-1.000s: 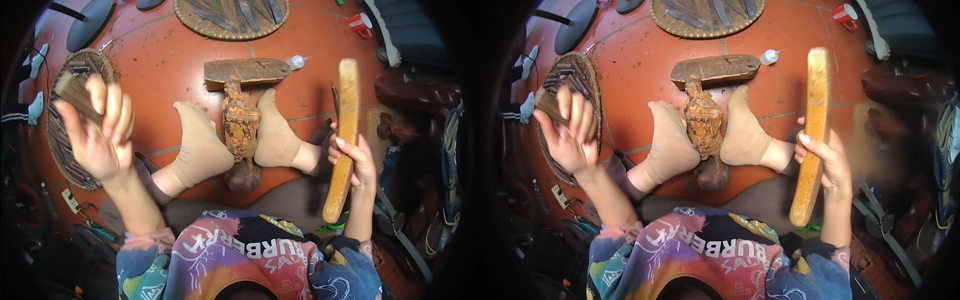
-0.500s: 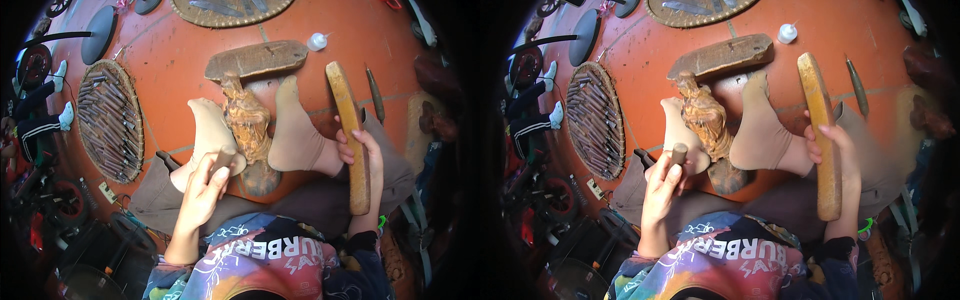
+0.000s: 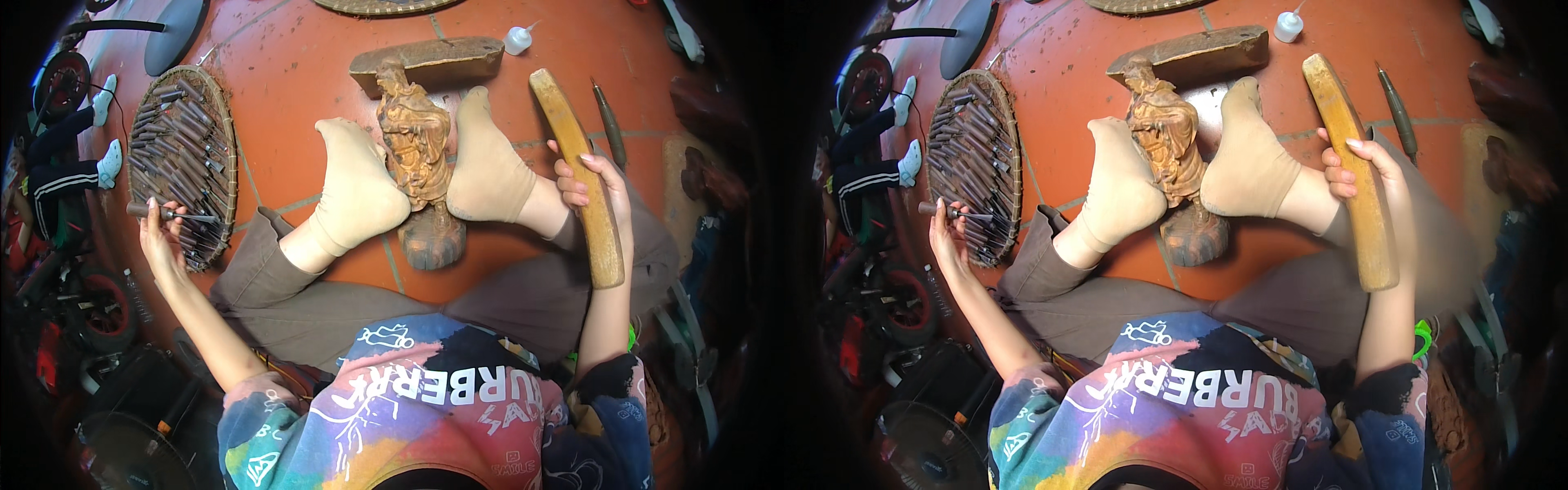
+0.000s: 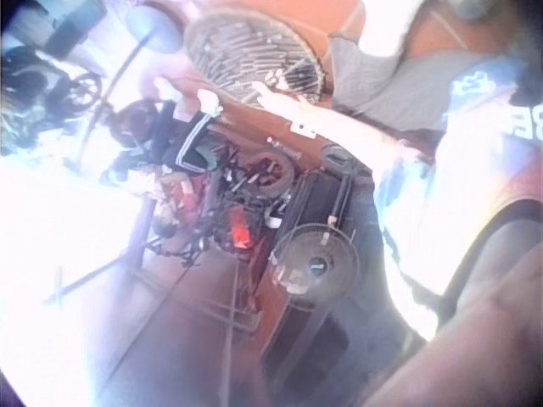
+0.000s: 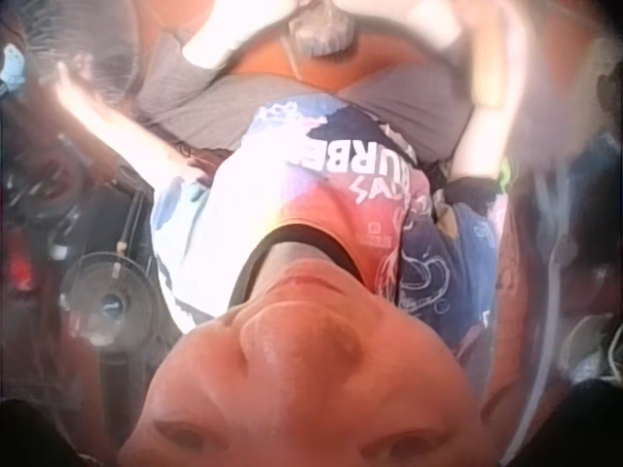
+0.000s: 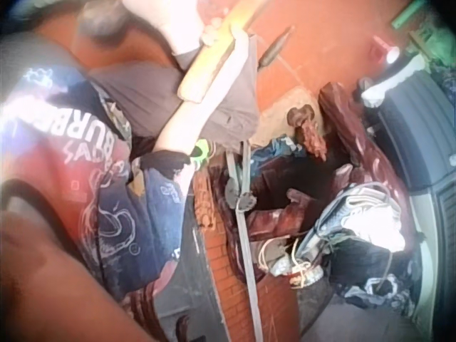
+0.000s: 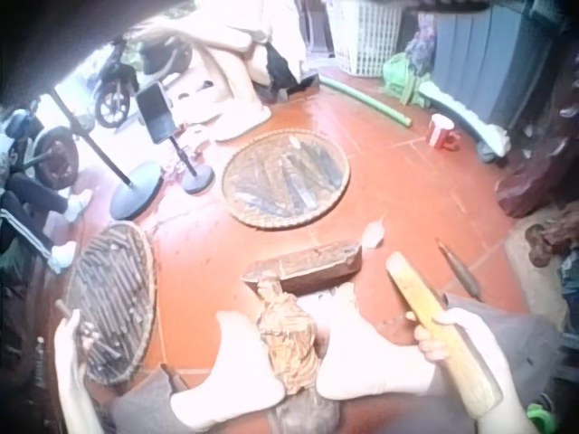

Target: The person carves a wooden sculpture using a chisel and a wooden mallet. They repeatedly strike the chisel to shape the wood, occasionally switching tools from a nearby basket.

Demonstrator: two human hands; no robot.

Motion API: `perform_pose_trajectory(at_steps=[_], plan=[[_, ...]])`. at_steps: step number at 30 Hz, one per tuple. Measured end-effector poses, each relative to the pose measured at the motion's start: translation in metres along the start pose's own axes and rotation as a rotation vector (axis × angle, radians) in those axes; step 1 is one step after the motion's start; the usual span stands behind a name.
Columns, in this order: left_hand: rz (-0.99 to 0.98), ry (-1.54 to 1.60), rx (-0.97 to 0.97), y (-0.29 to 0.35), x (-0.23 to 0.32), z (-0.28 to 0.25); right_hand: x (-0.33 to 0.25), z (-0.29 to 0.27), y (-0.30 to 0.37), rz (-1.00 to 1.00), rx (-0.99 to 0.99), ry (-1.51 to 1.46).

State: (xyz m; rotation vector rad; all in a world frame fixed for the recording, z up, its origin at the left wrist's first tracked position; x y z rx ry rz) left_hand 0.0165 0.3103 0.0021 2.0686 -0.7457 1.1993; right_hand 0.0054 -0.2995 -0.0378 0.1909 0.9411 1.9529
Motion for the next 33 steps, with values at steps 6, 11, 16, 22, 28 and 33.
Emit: perform_pose_trajectory(at_steps=[6,11,16,22,28,33], plan=[[-0.123,-0.011,0.149,-0.072,-0.117,-0.081,0.005,0.003,0.001,-0.001,-0.05,0.003],[-0.18,0.249,0.258,-0.088,-0.177,-0.11,0.007,0.006,0.0,-0.003,-0.025,0.031],[-0.147,0.516,0.025,-0.098,-0.168,-0.105,0.009,0.007,0.003,-0.006,-0.006,0.055],[0.0,0.871,-0.245,-0.094,-0.14,-0.1,0.01,0.009,0.002,-0.008,0.029,0.043],[0.224,0.604,-0.517,-0.033,-0.012,0.012,0.01,0.011,-0.001,-0.008,0.019,0.086],[0.513,0.274,-0.865,0.052,0.086,0.173,0.009,0.004,0.002,-0.026,0.041,0.097]])
Point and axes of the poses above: each hand's wrist, its own y-axis away from the middle knuckle, its own z-axis out of the palm, x = y × z, the point moved 4 cm from there along -y, towards the middle knuckle, and after that the axes turned 12 degrees about -y, right-handed, at the moved point
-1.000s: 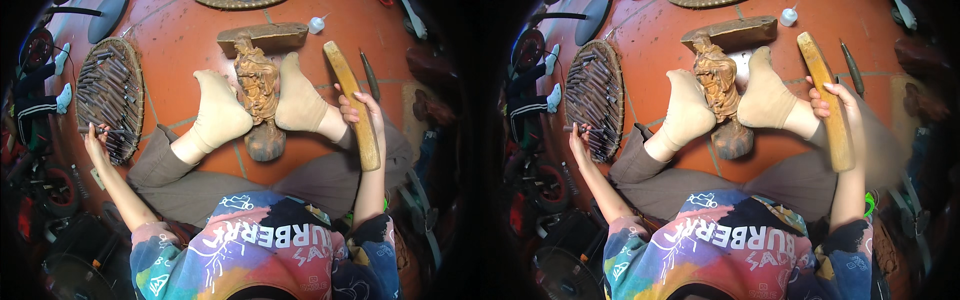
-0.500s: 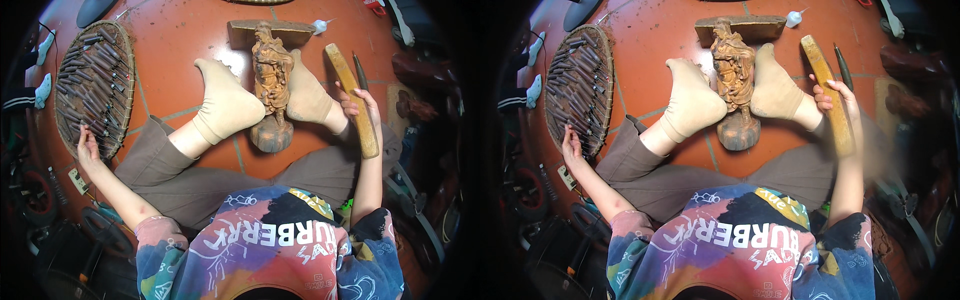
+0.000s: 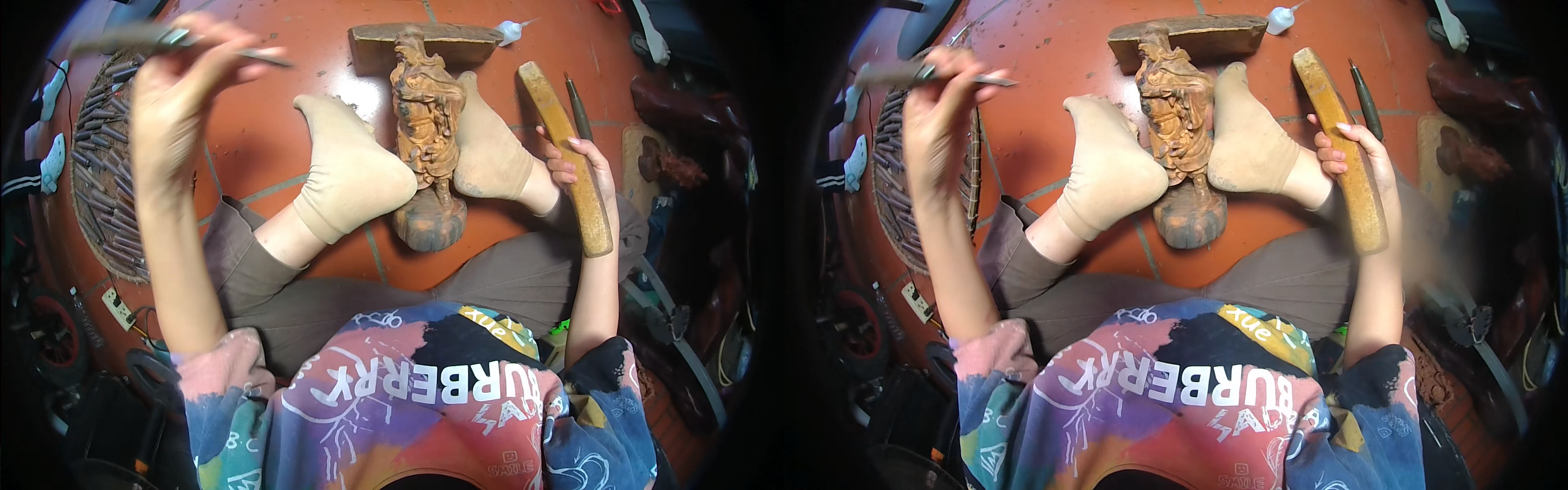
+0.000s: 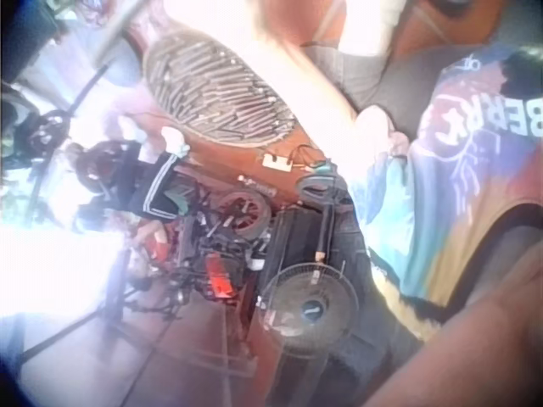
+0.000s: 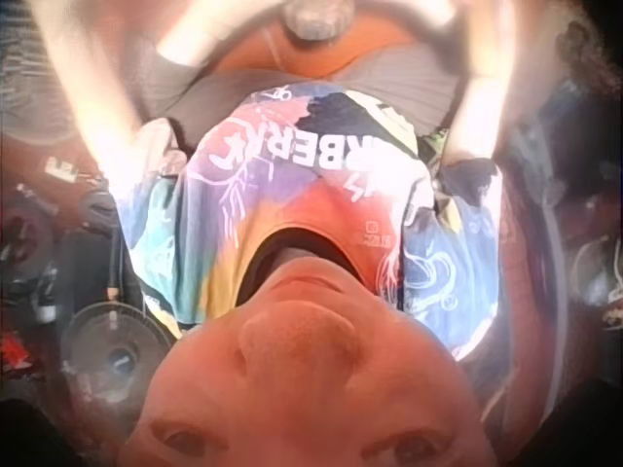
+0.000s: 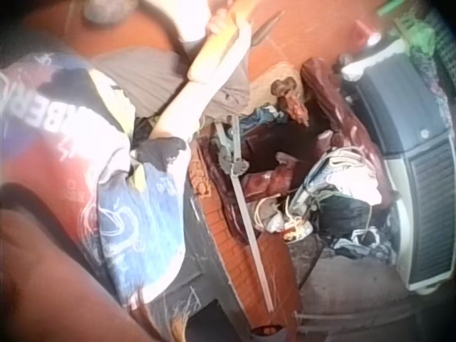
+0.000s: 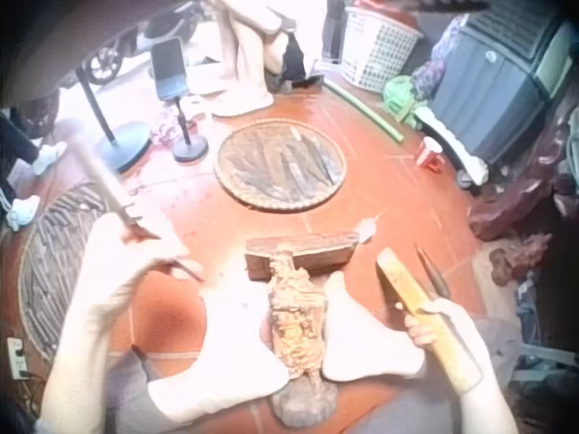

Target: The person carves a wooden sculpture using a chisel and a wooden mallet. They repeatedly strike the chisel to shape the wood, occasionally switching tools from a nearby basket.

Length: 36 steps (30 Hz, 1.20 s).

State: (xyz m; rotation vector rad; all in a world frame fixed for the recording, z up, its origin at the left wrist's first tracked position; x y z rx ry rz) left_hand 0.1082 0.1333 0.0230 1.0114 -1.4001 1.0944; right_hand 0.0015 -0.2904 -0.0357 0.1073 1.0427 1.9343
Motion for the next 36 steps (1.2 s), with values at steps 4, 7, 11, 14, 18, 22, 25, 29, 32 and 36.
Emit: perform_pose_trajectory(at_steps=[4,7,11,14,18,22,25,29,32,36], plan=[[-0.135,-0.256,-0.118,-0.034,-0.018,0.074,0.0,0.009,-0.003,-0.009,0.035,0.029],[-0.373,-0.038,-0.306,-0.043,-0.027,0.099,0.0,0.009,-0.001,-0.019,0.047,0.05],[-0.386,-0.042,-0.366,-0.049,-0.042,0.104,0.0,0.004,-0.001,-0.008,0.036,0.03],[-0.352,-0.026,-0.361,-0.049,-0.047,0.102,0.0,0.013,-0.003,-0.026,0.047,0.122],[-0.322,-0.064,-0.358,-0.049,-0.045,0.102,-0.001,0.008,-0.005,0.008,-0.063,0.069],[-0.284,-0.193,-0.379,-0.051,-0.039,0.102,-0.001,0.007,-0.006,-0.006,-0.031,0.07],[-0.281,-0.113,-0.369,-0.049,-0.042,0.1,-0.001,0.006,-0.005,-0.01,0.007,0.049],[-0.357,-0.105,-0.336,-0.045,-0.036,0.104,-0.001,0.007,-0.004,-0.019,0.003,0.065],[-0.296,-0.12,-0.354,-0.043,-0.036,0.104,0.003,0.018,-0.002,-0.032,0.043,0.115],[-0.333,-0.213,-0.336,-0.043,-0.032,0.11,0.007,0.02,0.0,-0.049,0.02,0.179]])
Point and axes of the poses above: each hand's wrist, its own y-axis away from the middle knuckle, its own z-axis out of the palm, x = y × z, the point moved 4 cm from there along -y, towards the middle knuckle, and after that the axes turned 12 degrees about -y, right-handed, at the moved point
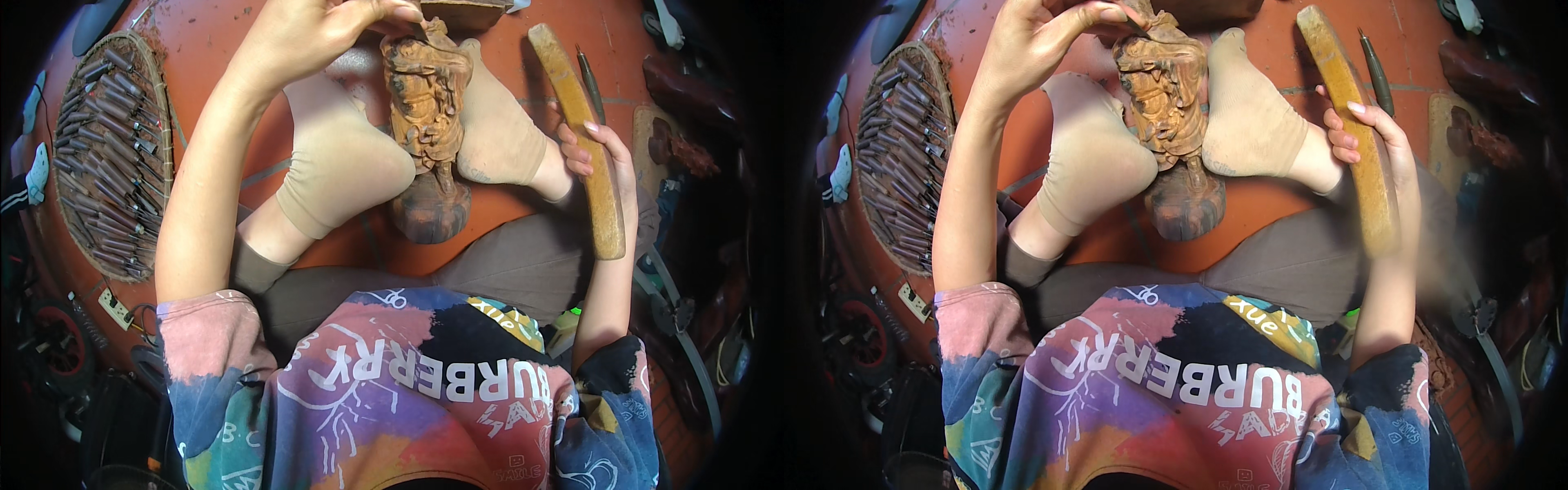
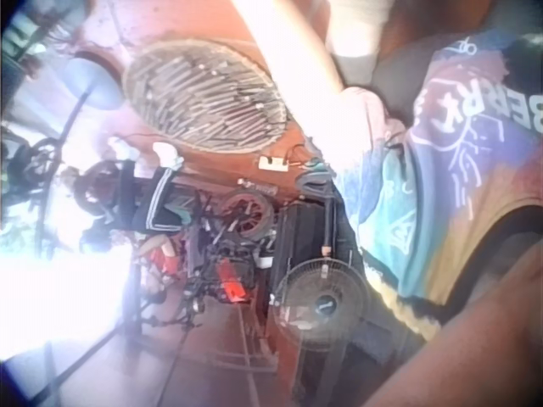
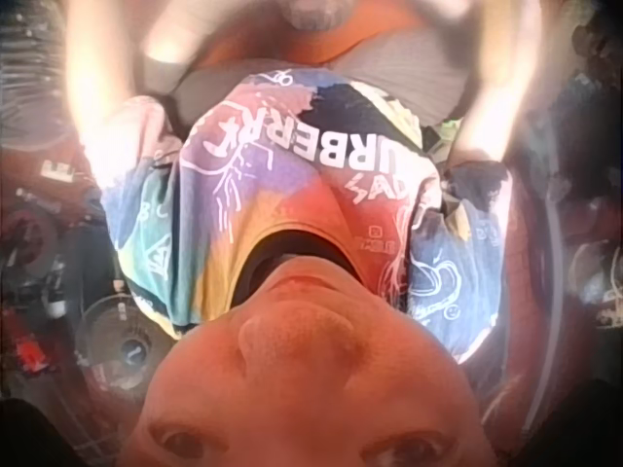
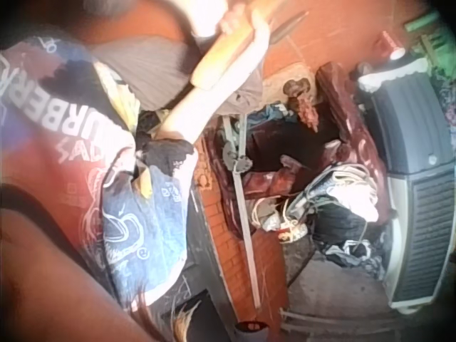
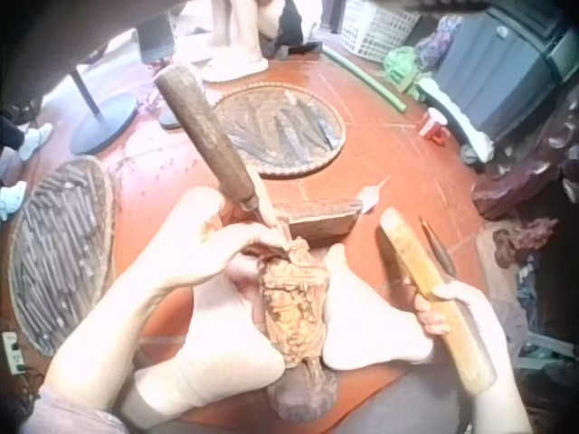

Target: The person carves a wooden sculpture using a chisel and a wooden mallet. They repeatedly strike the chisel to shape the wood, occasionally switching tools from a nearby basket.

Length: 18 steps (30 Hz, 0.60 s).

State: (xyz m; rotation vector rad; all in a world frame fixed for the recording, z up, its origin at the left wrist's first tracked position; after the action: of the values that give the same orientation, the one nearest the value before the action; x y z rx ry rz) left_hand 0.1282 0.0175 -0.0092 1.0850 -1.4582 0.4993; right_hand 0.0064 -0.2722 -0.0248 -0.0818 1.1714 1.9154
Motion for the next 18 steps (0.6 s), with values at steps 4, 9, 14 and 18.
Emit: perform_pose_trajectory(at_steps=[4,9,14,18], plan=[[-0.019,-0.018,0.015,-0.001,0.002,-0.001,-0.028,0.04,0.02,-0.216,0.035,0.477],[0.065,-0.102,-0.018,0.008,0.004,-0.011,0.035,0.14,-0.031,-0.76,-0.768,1.059],[0.397,0.014,0.073,-0.008,-0.021,-0.005,0.062,0.132,-0.051,-1.02,-0.635,1.681],[0.35,-0.237,0.049,0.001,-0.001,-0.006,0.063,0.129,-0.051,-0.996,-0.589,1.746]])
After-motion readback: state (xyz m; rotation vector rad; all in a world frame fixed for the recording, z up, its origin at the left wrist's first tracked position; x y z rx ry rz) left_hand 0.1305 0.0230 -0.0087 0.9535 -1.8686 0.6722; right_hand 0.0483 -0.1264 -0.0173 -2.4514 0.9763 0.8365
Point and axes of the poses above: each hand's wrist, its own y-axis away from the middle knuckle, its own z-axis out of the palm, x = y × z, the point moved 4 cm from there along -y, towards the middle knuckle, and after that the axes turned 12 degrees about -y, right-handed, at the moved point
